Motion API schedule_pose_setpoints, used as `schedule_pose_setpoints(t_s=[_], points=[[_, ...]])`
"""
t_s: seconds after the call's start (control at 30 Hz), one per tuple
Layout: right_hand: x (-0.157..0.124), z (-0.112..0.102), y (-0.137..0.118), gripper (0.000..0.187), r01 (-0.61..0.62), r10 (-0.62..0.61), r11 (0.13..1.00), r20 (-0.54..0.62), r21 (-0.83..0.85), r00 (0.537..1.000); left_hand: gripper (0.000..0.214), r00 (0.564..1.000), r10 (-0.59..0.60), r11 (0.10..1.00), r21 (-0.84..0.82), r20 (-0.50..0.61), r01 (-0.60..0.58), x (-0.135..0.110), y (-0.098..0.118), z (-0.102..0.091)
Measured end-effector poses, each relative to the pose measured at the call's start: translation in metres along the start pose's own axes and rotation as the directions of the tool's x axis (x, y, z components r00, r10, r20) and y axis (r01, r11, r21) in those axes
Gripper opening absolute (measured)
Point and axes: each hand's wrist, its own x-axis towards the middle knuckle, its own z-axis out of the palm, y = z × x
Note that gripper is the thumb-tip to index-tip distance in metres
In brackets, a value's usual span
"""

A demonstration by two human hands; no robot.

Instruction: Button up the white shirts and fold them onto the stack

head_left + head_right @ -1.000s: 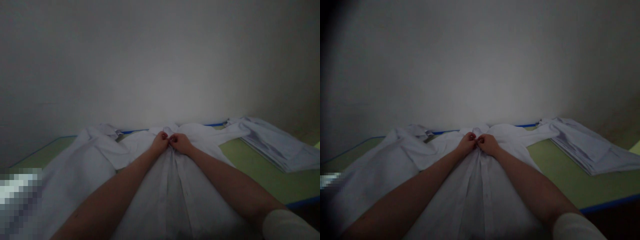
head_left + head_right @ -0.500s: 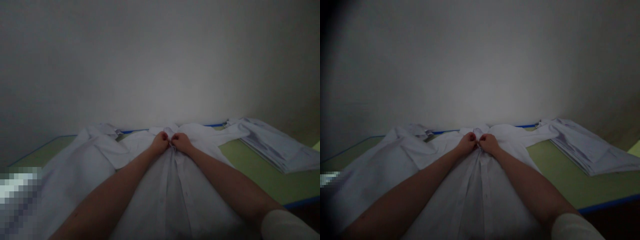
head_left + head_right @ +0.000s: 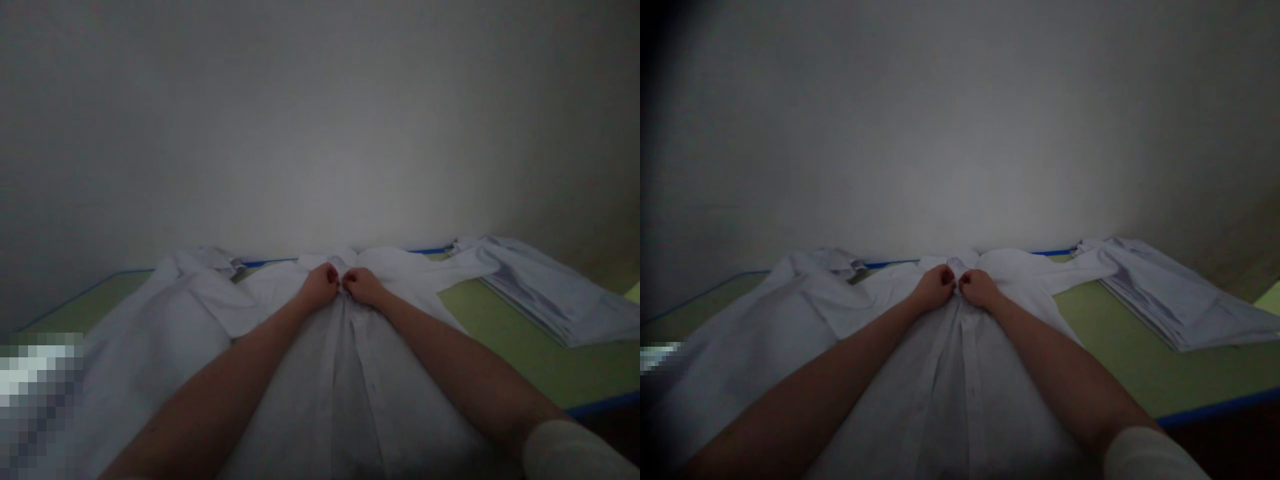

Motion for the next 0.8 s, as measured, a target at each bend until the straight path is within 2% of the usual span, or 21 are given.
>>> schedule_pose_setpoints(t_s=[0.1, 0.27, 0.47, 0.63, 0.8], points=[[-0.003, 0.001, 0.000, 0.020, 0.041, -0.042, 0.994, -0.011, -0.099, 0.999, 0.030, 0.996, 0.040, 0.999, -0.011, 0.076, -0.039, 0.000, -0.003, -0.003], [-0.008, 0.003, 0.000, 0.022, 0.040, -0.039, 0.985, 0.006, -0.170, 0.999, 0.034, 0.970, 0.121, 0.981, 0.124, 0.209, -0.149, -0.002, -0.009, -0.006], [-0.002, 0.008, 0.001, 0.031, 0.152, -0.144, 0.977, 0.060, -0.152, 0.988, 0.036, 0.959, 0.221, 0.941, 0.222, 0.175, -0.257, -0.002, -0.016, -0.002], [0.011, 0.006, -0.002, 0.031, 0.138, -0.121, 0.976, 0.106, -0.168, 0.987, 0.034, 0.965, 0.168, 0.937, 0.272, 0.202, -0.221, 0.011, -0.012, 0.001], [0.004, -0.015, -0.013, 0.035, 0.164, -0.136, 0.972, 0.163, -0.171, 0.977, 0.037, 0.962, 0.135, 0.940, 0.277, 0.239, -0.201, 0.014, -0.002, -0.011]])
